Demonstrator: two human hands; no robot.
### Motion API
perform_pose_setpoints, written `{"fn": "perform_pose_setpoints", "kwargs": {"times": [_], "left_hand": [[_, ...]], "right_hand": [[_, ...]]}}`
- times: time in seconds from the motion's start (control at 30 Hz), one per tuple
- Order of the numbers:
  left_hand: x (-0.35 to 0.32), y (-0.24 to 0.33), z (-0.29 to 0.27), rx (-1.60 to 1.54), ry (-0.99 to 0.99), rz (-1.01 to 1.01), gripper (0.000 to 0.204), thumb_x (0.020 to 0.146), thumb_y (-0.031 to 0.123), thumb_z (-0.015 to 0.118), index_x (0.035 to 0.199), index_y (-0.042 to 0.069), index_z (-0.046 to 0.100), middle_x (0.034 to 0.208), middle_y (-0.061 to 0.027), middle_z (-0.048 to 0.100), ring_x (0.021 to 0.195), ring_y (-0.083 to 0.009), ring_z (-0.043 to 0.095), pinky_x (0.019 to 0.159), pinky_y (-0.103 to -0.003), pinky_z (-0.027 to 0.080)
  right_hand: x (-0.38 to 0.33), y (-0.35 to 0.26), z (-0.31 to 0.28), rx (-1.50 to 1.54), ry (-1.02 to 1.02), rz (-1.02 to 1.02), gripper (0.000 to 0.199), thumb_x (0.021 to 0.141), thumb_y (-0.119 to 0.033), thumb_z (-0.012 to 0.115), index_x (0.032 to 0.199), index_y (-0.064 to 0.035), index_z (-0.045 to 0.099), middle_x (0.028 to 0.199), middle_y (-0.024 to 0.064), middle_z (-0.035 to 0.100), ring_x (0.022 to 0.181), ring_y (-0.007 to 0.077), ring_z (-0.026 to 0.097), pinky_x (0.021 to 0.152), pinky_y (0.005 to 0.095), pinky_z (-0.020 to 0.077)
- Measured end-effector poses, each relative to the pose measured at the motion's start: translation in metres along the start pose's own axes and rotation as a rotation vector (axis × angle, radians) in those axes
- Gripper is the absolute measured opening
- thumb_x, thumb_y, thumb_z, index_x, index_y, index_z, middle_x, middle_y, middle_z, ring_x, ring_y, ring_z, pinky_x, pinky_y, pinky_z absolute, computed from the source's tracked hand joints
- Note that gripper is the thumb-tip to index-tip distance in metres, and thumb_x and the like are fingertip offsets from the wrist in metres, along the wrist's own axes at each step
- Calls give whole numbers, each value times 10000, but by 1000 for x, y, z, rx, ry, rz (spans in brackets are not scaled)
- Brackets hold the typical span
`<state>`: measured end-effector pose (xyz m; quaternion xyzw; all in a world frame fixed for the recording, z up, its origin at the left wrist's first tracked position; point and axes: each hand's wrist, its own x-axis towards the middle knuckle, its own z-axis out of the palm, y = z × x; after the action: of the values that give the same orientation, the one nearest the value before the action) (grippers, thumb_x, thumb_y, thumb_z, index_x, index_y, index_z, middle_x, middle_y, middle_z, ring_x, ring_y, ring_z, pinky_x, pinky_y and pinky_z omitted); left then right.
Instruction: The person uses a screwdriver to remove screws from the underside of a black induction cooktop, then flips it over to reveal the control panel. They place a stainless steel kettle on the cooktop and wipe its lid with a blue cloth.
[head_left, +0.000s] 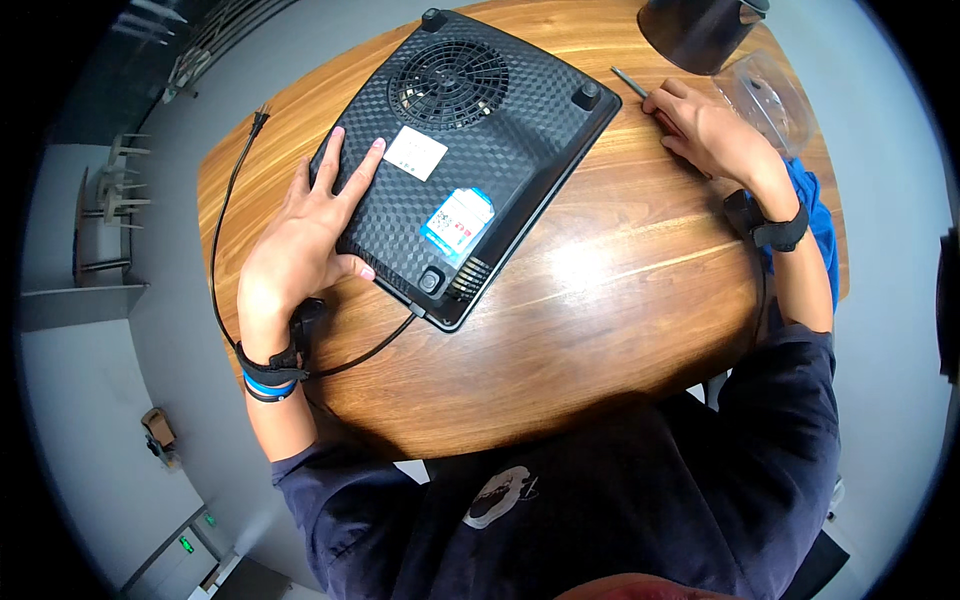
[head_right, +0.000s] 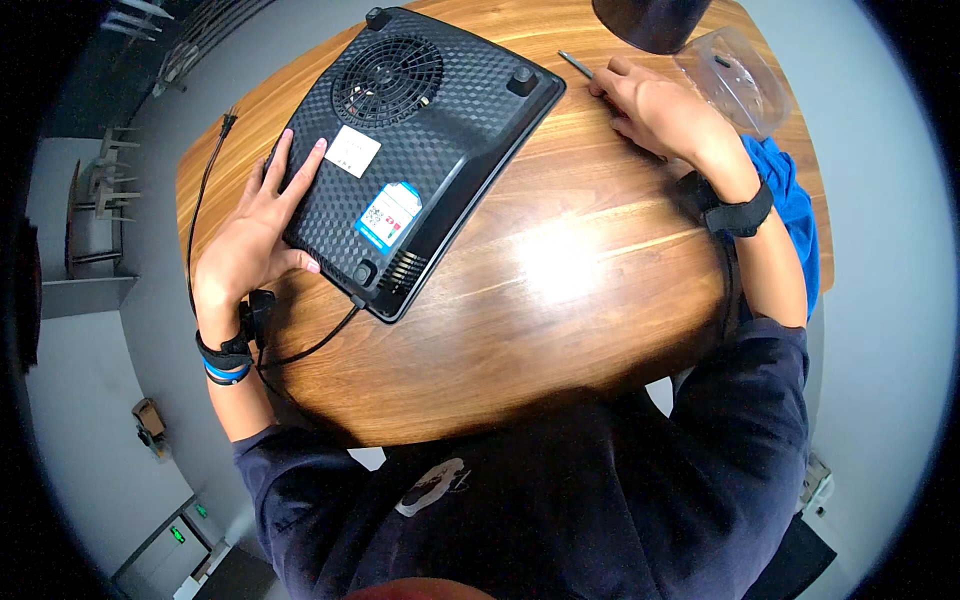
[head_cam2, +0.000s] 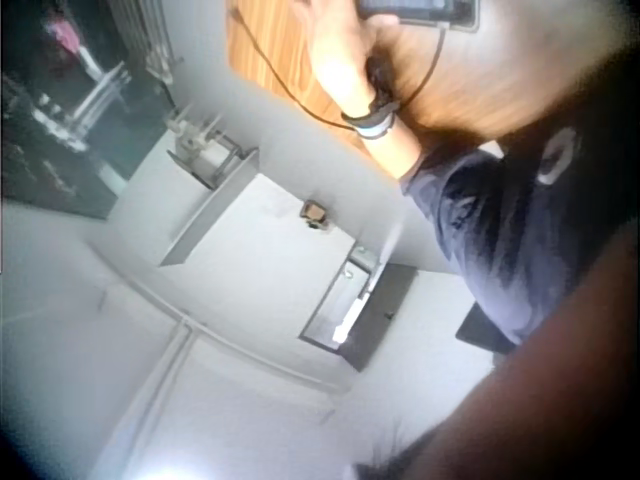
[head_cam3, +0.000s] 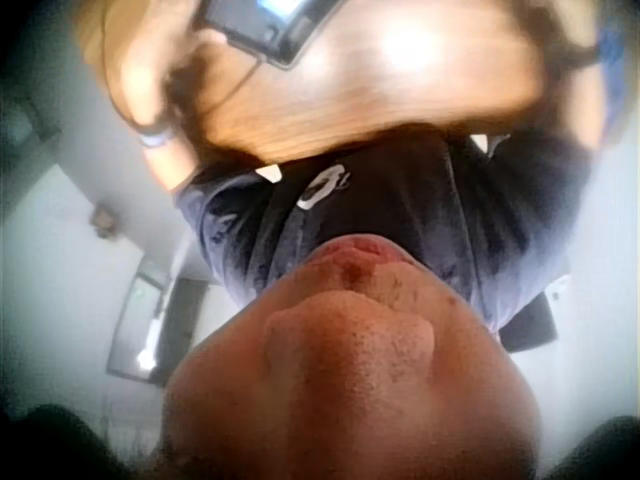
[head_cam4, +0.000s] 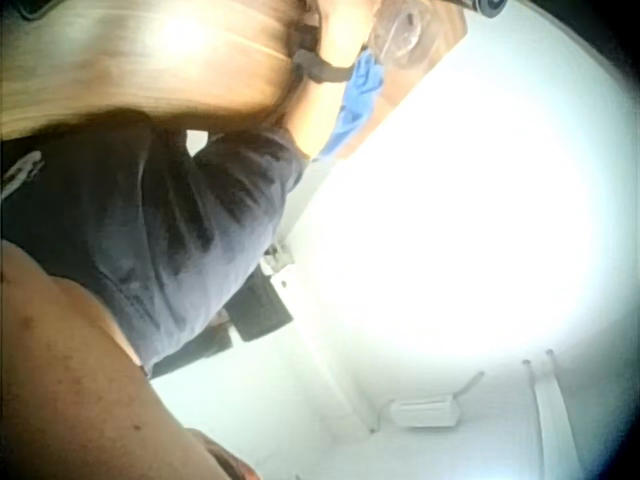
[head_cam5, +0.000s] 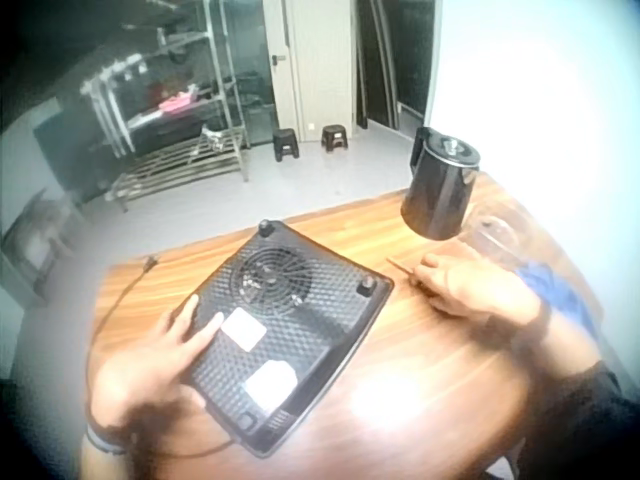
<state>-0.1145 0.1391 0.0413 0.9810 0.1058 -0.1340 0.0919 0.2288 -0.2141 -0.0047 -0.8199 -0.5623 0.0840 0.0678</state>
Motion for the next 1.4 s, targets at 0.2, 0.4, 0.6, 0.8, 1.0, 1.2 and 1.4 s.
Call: {"fn": "perform_pose_setpoints", "kwargs": {"times": [0.2,0.4,0.6,0.8,1.0,1.2,1.4], "left_hand": [[1,28,3,125,25,-1,1428,656,287,1047,1808,282,203,1810,-341,236,1489,-688,450,1232,-613,514],[8,60,9,249,53,-21,1401,707,527,966,1816,201,173,1746,-425,293,1392,-650,567,1123,-562,591],[10,65,13,376,119,4,1389,730,652,910,1803,116,209,1657,-437,444,1303,-603,669,972,-489,682],[16,82,9,471,84,-58,1399,748,765,830,1794,68,215,1631,-450,471,1257,-581,714,857,-444,705],[24,102,-5,565,4,-130,1414,783,882,715,1781,5,229,1595,-461,501,1183,-535,766,750,-387,707],[27,113,-1,684,7,-131,1390,821,956,597,1750,-35,301,1465,-476,597,955,-423,822,674,-342,680],[36,120,-7,689,47,-122,1326,870,973,485,1685,-72,429,1286,-464,691,648,-274,803,552,-281,625]], "right_hand": [[5,2,-5,-68,-57,19,529,924,-164,865,1410,-71,678,1343,136,708,1158,406,741,984,489,623],[0,-2,-5,-109,-52,30,489,961,-159,851,1402,-22,690,1317,128,718,1087,362,756,956,455,628],[-5,2,-9,-73,-88,64,593,990,-249,839,1517,-74,629,1512,154,648,1240,394,729,1043,471,613],[-9,-9,6,-194,12,-74,783,988,-357,843,1653,-108,513,1706,247,473,1594,445,435,1303,518,431],[-2,-46,-14,70,-127,-268,1142,862,-445,930,1716,41,348,1751,309,386,1640,477,361,1343,516,376],[10,-67,4,98,-133,-216,1451,664,-423,1033,1713,144,206,1768,366,298,1653,484,329,1368,473,337],[40,-56,4,2,-64,-237,1521,545,-339,1071,1720,125,222,1760,331,350,1647,477,351,1377,510,322]]}}
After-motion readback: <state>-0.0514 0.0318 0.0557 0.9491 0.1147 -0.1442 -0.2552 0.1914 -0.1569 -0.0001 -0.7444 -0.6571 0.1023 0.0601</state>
